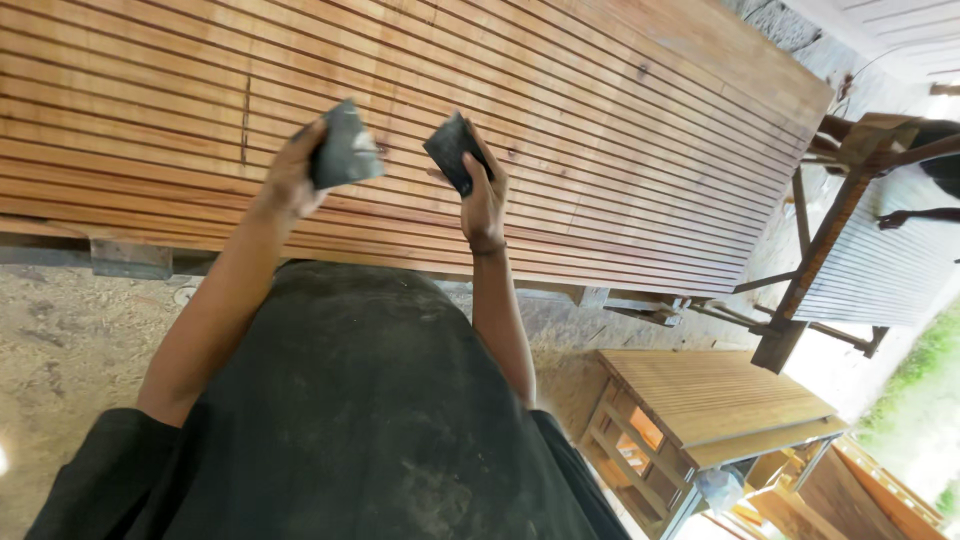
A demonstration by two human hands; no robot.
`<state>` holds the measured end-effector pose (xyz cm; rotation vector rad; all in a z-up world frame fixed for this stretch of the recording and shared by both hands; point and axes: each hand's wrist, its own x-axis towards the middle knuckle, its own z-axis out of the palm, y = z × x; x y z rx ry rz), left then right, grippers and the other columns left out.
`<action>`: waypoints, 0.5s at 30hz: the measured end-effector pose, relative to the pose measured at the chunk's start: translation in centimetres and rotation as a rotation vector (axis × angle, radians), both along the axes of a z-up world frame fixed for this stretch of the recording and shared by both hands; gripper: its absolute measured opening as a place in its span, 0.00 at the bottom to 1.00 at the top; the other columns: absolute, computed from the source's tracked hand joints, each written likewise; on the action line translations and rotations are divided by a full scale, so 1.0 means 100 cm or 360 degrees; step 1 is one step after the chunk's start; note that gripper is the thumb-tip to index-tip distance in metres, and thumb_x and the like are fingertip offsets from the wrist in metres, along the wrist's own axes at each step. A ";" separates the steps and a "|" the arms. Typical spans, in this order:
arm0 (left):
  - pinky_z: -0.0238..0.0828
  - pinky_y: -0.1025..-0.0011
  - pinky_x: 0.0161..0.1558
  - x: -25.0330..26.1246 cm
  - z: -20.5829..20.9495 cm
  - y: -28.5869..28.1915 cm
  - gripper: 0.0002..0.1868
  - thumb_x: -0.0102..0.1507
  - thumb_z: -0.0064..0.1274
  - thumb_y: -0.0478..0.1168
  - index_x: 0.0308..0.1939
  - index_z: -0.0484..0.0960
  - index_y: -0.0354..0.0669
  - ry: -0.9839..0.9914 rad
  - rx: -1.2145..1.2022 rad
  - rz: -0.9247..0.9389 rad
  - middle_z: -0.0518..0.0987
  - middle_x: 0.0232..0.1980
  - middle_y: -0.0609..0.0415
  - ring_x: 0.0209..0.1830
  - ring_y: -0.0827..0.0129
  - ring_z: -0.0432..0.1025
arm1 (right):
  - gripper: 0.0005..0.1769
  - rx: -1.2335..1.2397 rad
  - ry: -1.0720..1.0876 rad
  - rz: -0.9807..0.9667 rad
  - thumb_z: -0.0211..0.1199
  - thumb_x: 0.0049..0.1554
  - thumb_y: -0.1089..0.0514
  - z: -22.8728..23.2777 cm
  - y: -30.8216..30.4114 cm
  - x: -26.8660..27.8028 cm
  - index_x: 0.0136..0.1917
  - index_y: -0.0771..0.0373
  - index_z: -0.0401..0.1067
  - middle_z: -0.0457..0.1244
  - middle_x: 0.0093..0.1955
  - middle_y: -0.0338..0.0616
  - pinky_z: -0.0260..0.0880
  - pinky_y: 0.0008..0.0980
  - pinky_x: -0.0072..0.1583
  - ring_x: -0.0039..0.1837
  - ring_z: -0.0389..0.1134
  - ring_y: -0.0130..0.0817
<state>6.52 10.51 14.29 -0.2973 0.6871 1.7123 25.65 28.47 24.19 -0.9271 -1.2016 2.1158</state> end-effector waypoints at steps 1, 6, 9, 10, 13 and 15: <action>0.80 0.58 0.59 0.011 0.017 0.015 0.27 0.68 0.52 0.51 0.65 0.73 0.38 0.0044 -0.0097 0.0037 0.82 0.55 0.49 0.54 0.60 0.80 | 0.24 0.0042 0.0089 -0.0021 0.47 0.67 0.67 0.014 -0.008 0.008 0.75 0.74 0.61 0.63 0.69 0.56 0.77 0.52 0.62 0.67 0.68 0.51; 0.85 0.67 0.46 0.059 0.090 0.056 0.21 0.69 0.57 0.48 0.56 0.78 0.32 0.0202 -0.0142 0.0037 0.82 0.47 0.50 0.43 0.67 0.80 | 0.24 0.0505 0.0158 -0.0187 0.48 0.65 0.70 0.071 -0.040 0.037 0.73 0.77 0.63 0.60 0.74 0.53 0.68 0.48 0.72 0.74 0.63 0.47; 0.83 0.68 0.41 0.078 0.126 0.063 0.19 0.68 0.59 0.46 0.51 0.79 0.30 0.0237 -0.0029 0.0086 0.82 0.43 0.50 0.38 0.69 0.79 | 0.24 0.1083 -0.0059 -0.0097 0.47 0.64 0.73 0.105 -0.058 0.049 0.72 0.76 0.68 0.61 0.74 0.54 0.61 0.40 0.78 0.77 0.62 0.45; 0.83 0.68 0.40 0.082 0.138 0.064 0.18 0.68 0.59 0.45 0.50 0.78 0.31 0.0226 -0.0002 0.0135 0.82 0.42 0.51 0.38 0.69 0.79 | 0.23 0.1286 -0.0186 -0.0071 0.47 0.64 0.75 0.115 -0.062 0.051 0.71 0.74 0.69 0.62 0.73 0.55 0.62 0.38 0.77 0.76 0.63 0.45; 0.82 0.68 0.38 0.083 0.167 0.054 0.17 0.69 0.59 0.45 0.48 0.79 0.32 0.0305 0.0142 0.0200 0.81 0.41 0.49 0.37 0.68 0.79 | 0.25 0.1722 -0.0348 0.0004 0.47 0.61 0.78 0.144 -0.068 0.053 0.68 0.72 0.71 0.61 0.72 0.55 0.63 0.40 0.77 0.76 0.63 0.47; 0.82 0.68 0.38 0.087 0.184 0.040 0.17 0.69 0.58 0.46 0.48 0.79 0.32 0.0316 0.0189 0.0208 0.81 0.41 0.49 0.36 0.68 0.79 | 0.26 0.1899 -0.0448 0.0069 0.48 0.58 0.79 0.164 -0.075 0.061 0.66 0.70 0.72 0.62 0.71 0.54 0.63 0.43 0.78 0.76 0.63 0.49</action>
